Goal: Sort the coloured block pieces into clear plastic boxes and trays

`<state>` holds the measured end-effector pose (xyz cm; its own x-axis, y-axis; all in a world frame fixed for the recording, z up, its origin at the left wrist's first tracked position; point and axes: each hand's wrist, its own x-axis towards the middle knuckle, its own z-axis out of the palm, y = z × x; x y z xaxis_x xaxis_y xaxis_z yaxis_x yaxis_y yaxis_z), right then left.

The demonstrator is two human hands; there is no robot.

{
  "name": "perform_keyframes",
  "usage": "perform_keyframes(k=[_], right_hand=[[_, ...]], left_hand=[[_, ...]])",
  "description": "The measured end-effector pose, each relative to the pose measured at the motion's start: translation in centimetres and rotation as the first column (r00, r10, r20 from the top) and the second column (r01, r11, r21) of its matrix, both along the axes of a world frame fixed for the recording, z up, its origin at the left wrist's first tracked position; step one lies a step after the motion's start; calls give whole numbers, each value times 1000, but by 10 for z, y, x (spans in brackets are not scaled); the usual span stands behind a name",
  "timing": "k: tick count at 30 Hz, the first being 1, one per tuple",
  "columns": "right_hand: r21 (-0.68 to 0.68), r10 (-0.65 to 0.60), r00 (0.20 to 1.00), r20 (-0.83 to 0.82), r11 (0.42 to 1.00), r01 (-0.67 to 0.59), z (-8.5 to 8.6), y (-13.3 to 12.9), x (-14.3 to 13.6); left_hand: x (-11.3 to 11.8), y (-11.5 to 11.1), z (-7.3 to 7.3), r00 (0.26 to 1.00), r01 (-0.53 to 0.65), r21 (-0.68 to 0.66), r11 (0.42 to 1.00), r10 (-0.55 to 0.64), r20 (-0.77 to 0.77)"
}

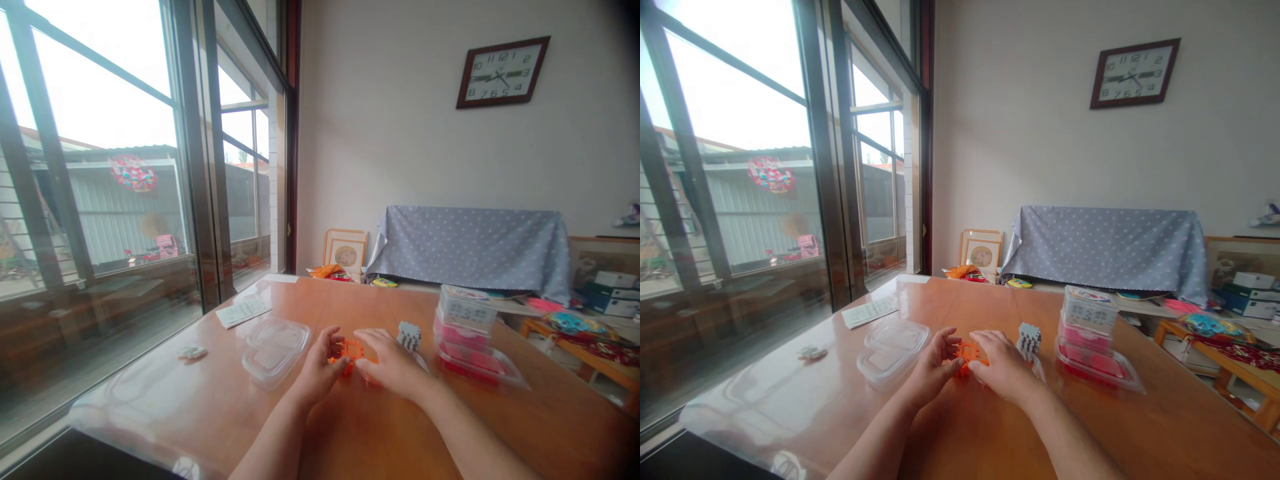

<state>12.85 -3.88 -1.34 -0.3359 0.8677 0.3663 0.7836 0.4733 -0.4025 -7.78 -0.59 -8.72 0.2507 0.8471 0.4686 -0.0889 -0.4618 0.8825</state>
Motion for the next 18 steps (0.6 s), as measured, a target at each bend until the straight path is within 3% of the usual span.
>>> perform_keyframes(k=[4,9,11,15,18], right_hand=[[-67,40,999,-2,997,-40,7,-1,-6],[-87,98,992,-80,991,-105,-2,0,-3],[-91,81,990,-112,992,-92,-7,4,4],[-132,21,982,-187,990,-46,-11,16,40],[-191,-67,993,-96,980,48,-14,21,76]], left_hand=[[1,-2,-2,995,65,-3,998,-65,71],[8,-9,-1,969,187,-17,982,-181,166],[9,-11,2,973,181,-17,983,-177,146],[3,-11,6,998,-40,31,999,41,-54],[-2,-4,3,952,-212,100,972,228,-203]])
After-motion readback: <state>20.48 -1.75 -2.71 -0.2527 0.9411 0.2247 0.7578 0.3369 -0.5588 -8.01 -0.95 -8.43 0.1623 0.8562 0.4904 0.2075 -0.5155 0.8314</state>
